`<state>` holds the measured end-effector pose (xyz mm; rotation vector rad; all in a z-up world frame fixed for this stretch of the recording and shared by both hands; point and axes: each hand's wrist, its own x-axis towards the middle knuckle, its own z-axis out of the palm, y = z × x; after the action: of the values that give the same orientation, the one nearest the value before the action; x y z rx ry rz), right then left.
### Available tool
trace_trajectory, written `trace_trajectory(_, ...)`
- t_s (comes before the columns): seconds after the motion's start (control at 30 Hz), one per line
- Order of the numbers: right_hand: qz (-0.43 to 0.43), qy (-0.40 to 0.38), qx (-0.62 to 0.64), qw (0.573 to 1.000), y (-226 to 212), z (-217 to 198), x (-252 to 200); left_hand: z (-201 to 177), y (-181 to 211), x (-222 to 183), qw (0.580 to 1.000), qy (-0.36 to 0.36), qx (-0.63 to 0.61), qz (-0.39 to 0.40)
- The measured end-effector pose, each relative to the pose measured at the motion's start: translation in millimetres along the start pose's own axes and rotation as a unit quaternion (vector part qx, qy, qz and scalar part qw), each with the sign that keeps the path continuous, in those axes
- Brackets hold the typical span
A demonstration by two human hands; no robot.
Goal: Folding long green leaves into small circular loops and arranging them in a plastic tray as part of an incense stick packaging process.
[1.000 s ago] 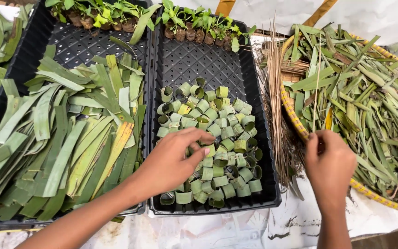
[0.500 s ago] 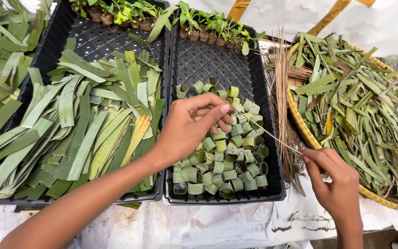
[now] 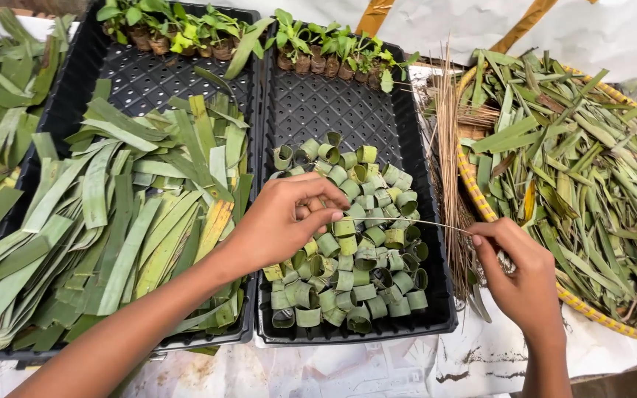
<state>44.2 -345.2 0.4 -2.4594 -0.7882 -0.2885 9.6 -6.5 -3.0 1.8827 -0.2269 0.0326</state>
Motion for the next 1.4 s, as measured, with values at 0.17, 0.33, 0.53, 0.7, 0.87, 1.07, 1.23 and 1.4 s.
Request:
trace_trajectory(0.17, 0.029, -0.090, -0.004, 0.996, -2.3, 12.6, -2.5, 27.5, -11.3, 31.2, 0.999, -0.024, 0.026, 0.029)
trace_trajectory(0.33, 0.077, 0.038, 0.019, 0.996, 6.6, 30.3, 5.5, 62.8, -16.4, 77.6, 0.993, 0.008, 0.015, 0.119)
trace_trajectory(0.53, 0.182, 0.061, -0.075, 0.979, 44.0, 36.2, 7.4, 63.4, -7.0, 121.3, 0.962, 0.107, 0.156, 0.198)
trace_trajectory(0.7, 0.231, -0.001, -0.341, 0.911, 65.8, 69.1, 12.3, 74.6, -9.1, 117.1, 0.981, 0.005, 0.165, 0.100)
trace_trajectory(0.87, 0.167, -0.002, -0.293, 0.941, 89.2, 65.0, 71.4, 65.5, -22.7, 110.3, 0.980, -0.028, 0.172, 0.097)
trace_trajectory(1.07, 0.092, 0.053, -0.161, 0.981, 140.4, 85.3, 195.2, 56.2, -26.0, 101.7, 0.983, -0.042, 0.166, 0.071)
trace_trajectory(1.23, 0.097, 0.074, -0.172, 0.978, 148.2, 108.6, 246.4, 51.9, -23.4, 95.1, 0.987, -0.048, 0.149, -0.024)
trace_trajectory(1.4, 0.143, 0.115, -0.097, 0.978, 158.9, 115.6, 252.4, 45.1, -32.3, 92.4, 0.988, -0.046, 0.144, -0.037)
